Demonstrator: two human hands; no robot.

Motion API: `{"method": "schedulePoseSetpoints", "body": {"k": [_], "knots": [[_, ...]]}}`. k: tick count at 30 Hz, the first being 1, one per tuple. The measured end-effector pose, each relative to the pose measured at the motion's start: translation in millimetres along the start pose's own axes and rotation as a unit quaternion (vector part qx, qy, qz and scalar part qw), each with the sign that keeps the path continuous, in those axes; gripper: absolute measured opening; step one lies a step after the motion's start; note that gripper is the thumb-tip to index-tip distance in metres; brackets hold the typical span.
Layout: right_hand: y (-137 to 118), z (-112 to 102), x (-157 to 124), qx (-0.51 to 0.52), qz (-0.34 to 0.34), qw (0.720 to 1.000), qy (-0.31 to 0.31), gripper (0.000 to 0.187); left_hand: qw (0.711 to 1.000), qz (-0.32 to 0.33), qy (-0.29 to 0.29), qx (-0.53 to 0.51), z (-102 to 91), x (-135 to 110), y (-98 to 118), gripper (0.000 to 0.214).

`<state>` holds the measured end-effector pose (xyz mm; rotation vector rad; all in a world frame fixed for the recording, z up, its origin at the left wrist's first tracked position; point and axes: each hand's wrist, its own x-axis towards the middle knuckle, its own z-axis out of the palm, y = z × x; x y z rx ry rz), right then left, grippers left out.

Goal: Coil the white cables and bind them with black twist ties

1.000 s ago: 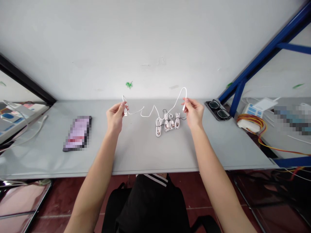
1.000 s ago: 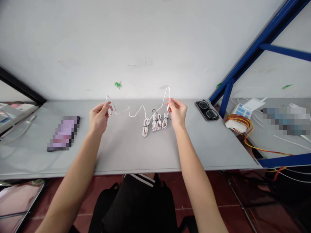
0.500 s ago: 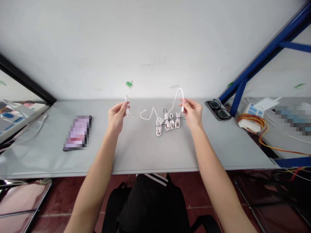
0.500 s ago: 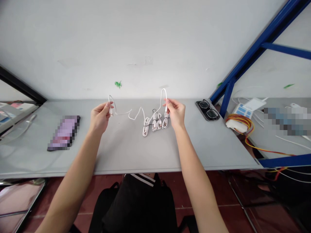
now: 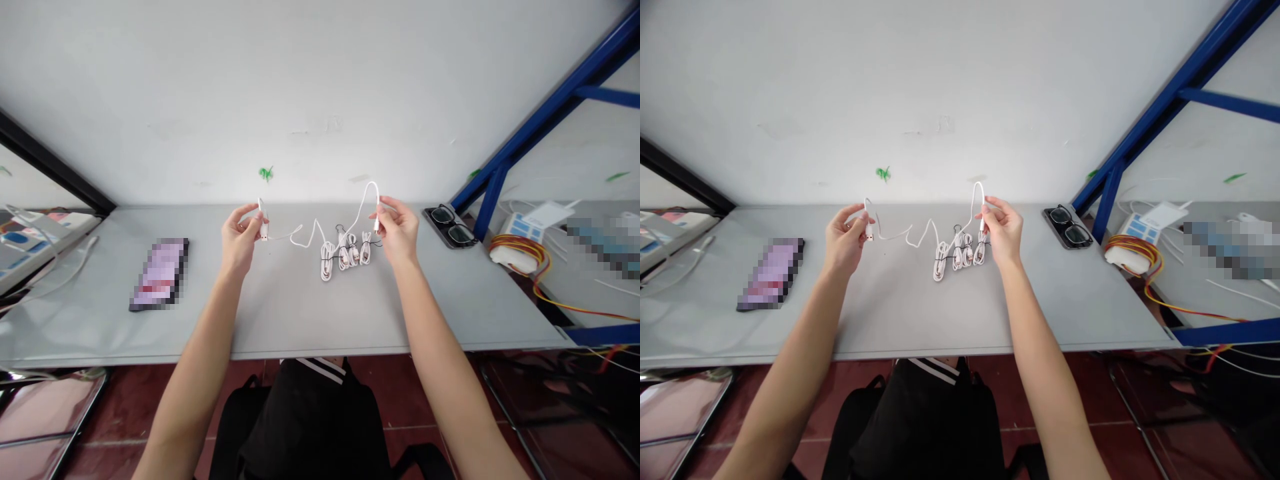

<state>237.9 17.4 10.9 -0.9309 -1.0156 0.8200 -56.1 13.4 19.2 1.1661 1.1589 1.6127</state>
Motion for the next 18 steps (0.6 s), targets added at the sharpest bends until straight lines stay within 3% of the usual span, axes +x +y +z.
{"method": "schedulePoseSetpoints", "body": {"k": [2, 7, 12, 15, 18], "knots": [[-1, 2, -2, -0.005, 0.003, 1.000, -0.011, 0.032, 1.000, 0.008, -0.022, 0.001, 1.8, -1, -1, 0.035], [1, 11, -8, -0.002, 0.014, 0.999, -0.033, 0.019, 0.995, 0.039, -0.068, 0.059, 12.0, -8, -4, 0.016], [3, 15, -12, 0.015, 0.043, 0.996, -0.075, 0.021, 0.989, 0.043, -0.118, 0.080, 18.7, -14, -6, 0.022], [5, 16, -14, 0.004, 0.031, 0.995, -0.094, 0.028, 0.979, 0.086, -0.146, 0.112, 18.3, -17, -8, 0.025], [7, 17, -15, -0.037, 0.003, 0.996, -0.078, 0.031, 0.955, 0.150, -0.142, 0.212, 19.0, -20, -11, 0.027]]}}
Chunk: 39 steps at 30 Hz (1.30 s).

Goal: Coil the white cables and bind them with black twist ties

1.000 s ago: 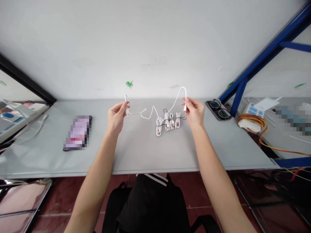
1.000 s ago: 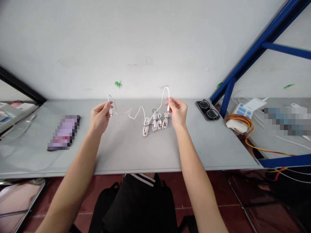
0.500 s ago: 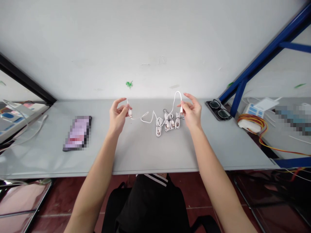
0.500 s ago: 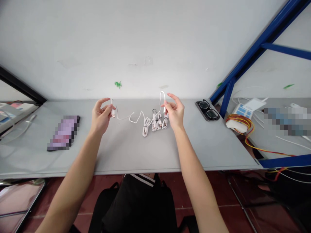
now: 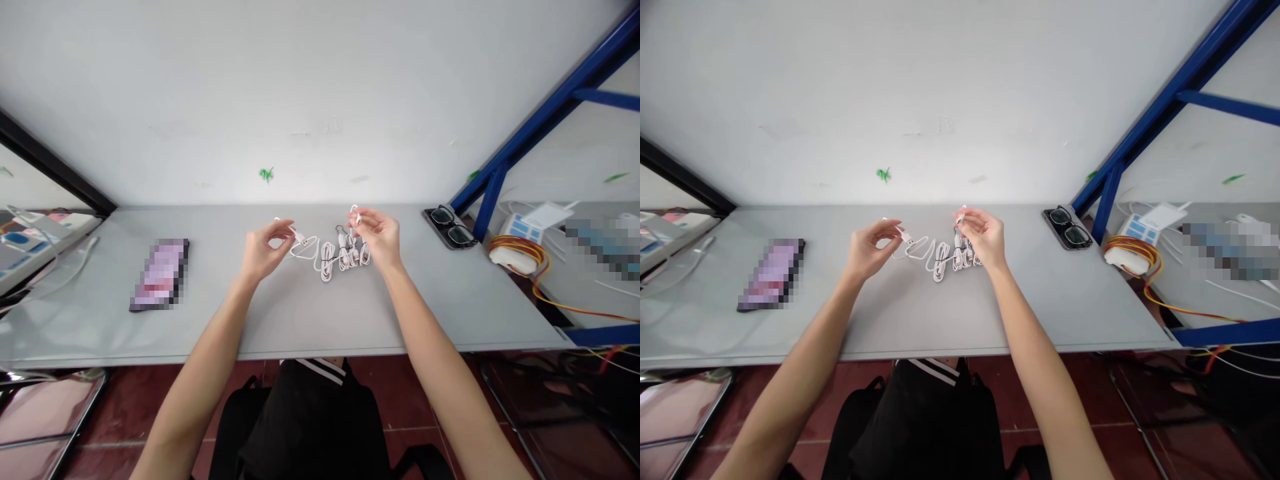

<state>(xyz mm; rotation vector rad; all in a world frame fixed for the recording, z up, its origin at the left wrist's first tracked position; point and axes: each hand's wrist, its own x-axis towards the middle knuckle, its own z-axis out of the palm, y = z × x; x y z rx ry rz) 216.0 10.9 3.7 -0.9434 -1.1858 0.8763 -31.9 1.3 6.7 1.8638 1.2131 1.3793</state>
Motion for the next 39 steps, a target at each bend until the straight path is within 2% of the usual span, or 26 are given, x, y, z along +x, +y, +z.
{"method": "schedulePoseSetpoints", "body": {"k": [4, 10, 15, 24, 39], "knots": [[5, 2, -2, -0.069, -0.055, 0.995, 0.041, 0.021, 0.991, 0.044, 0.038, 0.122, 5.4, -3, -2, 0.011], [8, 0, -1, -0.177, -0.169, 0.965, 0.091, 0.016, 0.984, 0.066, 0.089, 0.138, 8.4, -2, -1, 0.008], [6, 1, -1, -0.193, -0.180, 0.959, 0.105, 0.020, 0.994, 0.023, 0.079, 0.071, 11.6, -1, 3, 0.009], [2, 3, -4, -0.229, -0.201, 0.949, 0.082, 0.021, 0.996, -0.036, 0.079, -0.019, 16.9, -1, -3, 0.021], [0, 4, -6, -0.219, -0.249, 0.942, 0.054, 0.020, 0.996, -0.032, 0.086, 0.002, 19.4, -3, 0, 0.027]]}}
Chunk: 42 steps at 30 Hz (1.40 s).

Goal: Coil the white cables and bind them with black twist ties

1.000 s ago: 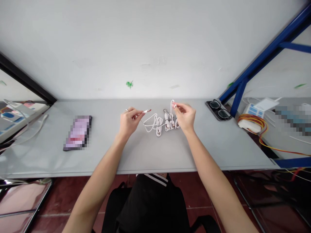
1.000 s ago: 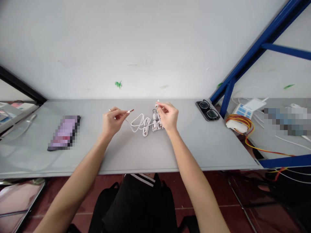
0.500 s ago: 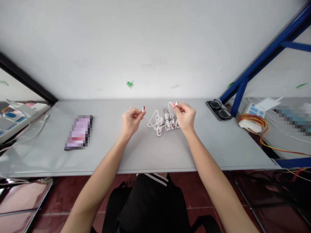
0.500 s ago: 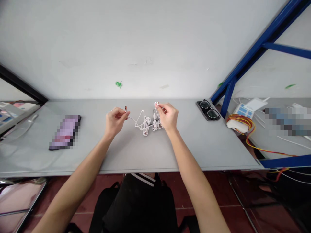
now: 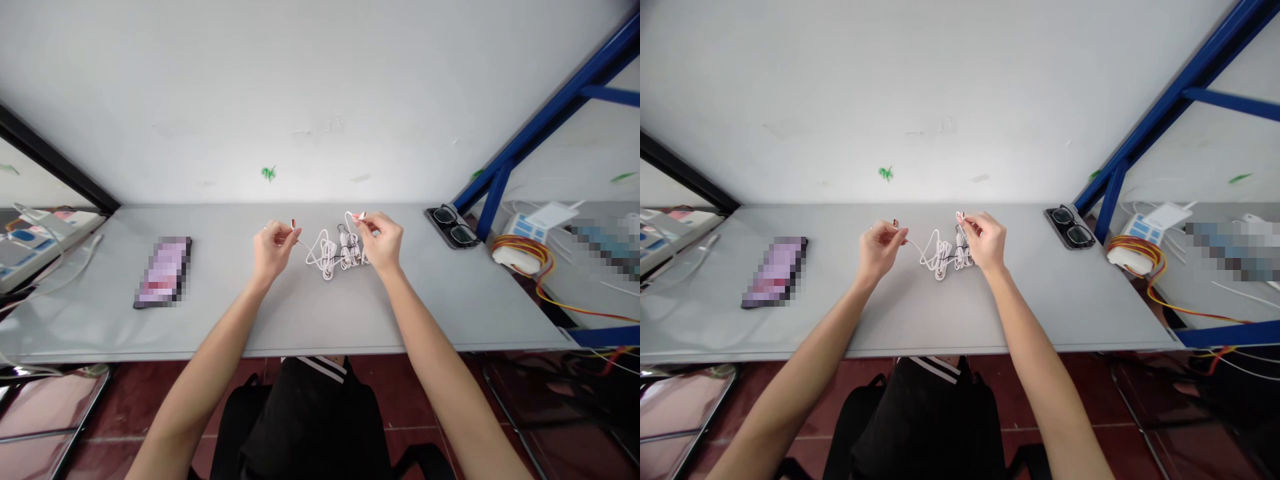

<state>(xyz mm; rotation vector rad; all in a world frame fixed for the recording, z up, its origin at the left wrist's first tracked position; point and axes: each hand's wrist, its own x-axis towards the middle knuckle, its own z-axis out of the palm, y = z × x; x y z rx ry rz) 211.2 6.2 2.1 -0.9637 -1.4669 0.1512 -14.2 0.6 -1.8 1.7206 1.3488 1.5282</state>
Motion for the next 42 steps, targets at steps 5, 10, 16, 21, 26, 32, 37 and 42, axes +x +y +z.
{"method": "schedulePoseSetpoints", "body": {"k": [5, 10, 16, 21, 26, 32, 37, 42], "knots": [[-1.1, -0.6, 1.0, -0.017, 0.009, 1.000, 0.009, 0.025, 1.000, -0.003, 0.004, -0.003, -0.3, 0.6, 1.1, 0.027], [-1.8, -0.7, 1.4, -0.034, 0.012, 0.999, 0.008, 0.031, 1.000, -0.007, 0.010, -0.011, -0.4, 0.9, 0.2, 0.027], [-1.5, -1.0, 1.3, -0.037, 0.013, 0.999, 0.010, 0.030, 1.000, -0.001, 0.012, -0.012, -1.2, 1.2, 1.6, 0.028], [-0.4, -1.1, 1.5, -0.022, 0.002, 1.000, 0.019, 0.028, 1.000, -0.003, 0.009, -0.014, -1.9, 0.7, 2.5, 0.027], [-0.3, -1.4, 1.8, -0.036, 0.009, 0.999, 0.018, 0.030, 1.000, 0.000, 0.012, -0.012, -1.7, 0.6, 1.1, 0.027], [-0.2, -1.8, 1.9, -0.029, 0.007, 0.999, 0.019, 0.026, 1.000, 0.003, 0.014, -0.014, -1.8, 1.1, 1.5, 0.026], [0.3, -2.2, 1.7, -0.025, 0.007, 0.999, 0.020, 0.026, 1.000, 0.006, 0.014, -0.020, -1.8, 1.0, 1.8, 0.027], [-1.1, -2.5, 1.9, -0.023, 0.002, 0.999, 0.025, 0.024, 1.000, 0.010, 0.014, -0.014, -1.5, 1.0, -3.5, 0.025]]}}
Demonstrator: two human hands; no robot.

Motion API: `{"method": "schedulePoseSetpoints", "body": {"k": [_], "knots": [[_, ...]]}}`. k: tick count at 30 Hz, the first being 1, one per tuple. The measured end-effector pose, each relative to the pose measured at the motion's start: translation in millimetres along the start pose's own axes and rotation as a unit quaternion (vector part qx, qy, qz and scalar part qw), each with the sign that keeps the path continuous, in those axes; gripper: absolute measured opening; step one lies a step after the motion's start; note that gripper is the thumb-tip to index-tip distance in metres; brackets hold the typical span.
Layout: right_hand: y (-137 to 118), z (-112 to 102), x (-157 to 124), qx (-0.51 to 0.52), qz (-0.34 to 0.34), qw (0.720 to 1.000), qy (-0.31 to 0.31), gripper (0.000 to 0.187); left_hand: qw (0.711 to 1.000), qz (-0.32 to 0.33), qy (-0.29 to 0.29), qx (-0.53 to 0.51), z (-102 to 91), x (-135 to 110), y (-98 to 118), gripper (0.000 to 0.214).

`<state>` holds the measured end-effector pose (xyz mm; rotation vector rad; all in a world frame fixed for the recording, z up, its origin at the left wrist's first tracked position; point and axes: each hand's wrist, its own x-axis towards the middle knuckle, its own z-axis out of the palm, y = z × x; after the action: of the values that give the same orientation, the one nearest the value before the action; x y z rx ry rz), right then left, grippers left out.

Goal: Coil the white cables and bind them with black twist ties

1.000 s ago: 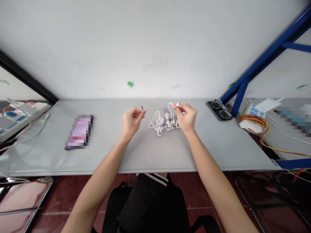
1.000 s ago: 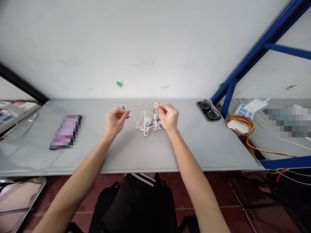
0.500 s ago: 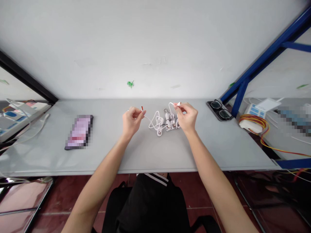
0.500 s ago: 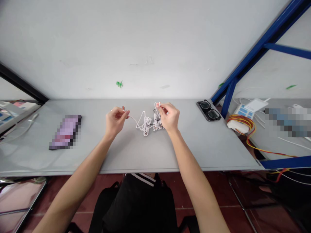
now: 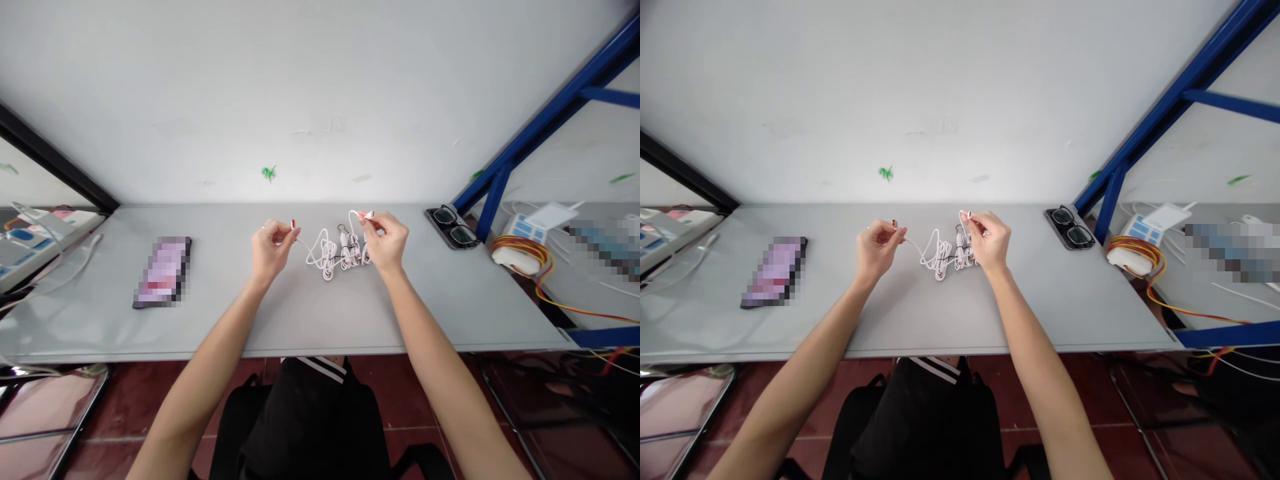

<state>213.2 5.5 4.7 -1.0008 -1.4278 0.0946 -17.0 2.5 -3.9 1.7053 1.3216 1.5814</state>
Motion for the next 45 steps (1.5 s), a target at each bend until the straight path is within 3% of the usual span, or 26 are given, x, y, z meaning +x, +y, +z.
{"method": "schedulePoseSetpoints", "body": {"k": [14, 18, 23, 29, 33, 37, 39, 43, 45], "knots": [[1, 0, 0, -0.012, 0.005, 1.000, -0.001, 0.029, 1.000, 0.013, 0.006, 0.007, -0.2, 0, 0, 0.025], [3, 2, -2, 0.041, 0.056, 0.998, -0.003, 0.028, 1.000, 0.013, 0.011, 0.006, -0.2, 0, 2, 0.027], [1, 4, -3, 0.128, 0.153, 0.980, -0.027, 0.027, 0.999, -0.027, 0.003, -0.018, -0.4, -1, 9, 0.031], [-2, -3, 4, 0.234, 0.170, 0.952, -0.099, 0.029, 0.990, -0.080, -0.040, -0.108, -3.1, 0, 16, 0.031], [-2, -8, 7, 0.335, 0.209, 0.909, -0.132, 0.035, 0.972, -0.115, -0.068, -0.192, -8.7, 3, 19, 0.025], [-2, -9, 6, 0.331, 0.237, 0.904, -0.135, 0.024, 0.943, -0.165, -0.085, -0.277, -12.6, 5, 19, 0.028], [-3, -8, 5, 0.323, 0.249, 0.901, -0.150, 0.028, 0.938, -0.180, -0.086, -0.285, -12.9, 6, 19, 0.032], [-5, -8, 5, 0.314, 0.259, 0.897, -0.174, 0.056, 0.948, -0.183, -0.075, -0.248, -11.7, 6, 15, 0.035], [-5, -7, 6, 0.303, 0.257, 0.902, -0.171, 0.054, 0.952, -0.179, -0.066, -0.240, -11.0, 6, 14, 0.036]]}}
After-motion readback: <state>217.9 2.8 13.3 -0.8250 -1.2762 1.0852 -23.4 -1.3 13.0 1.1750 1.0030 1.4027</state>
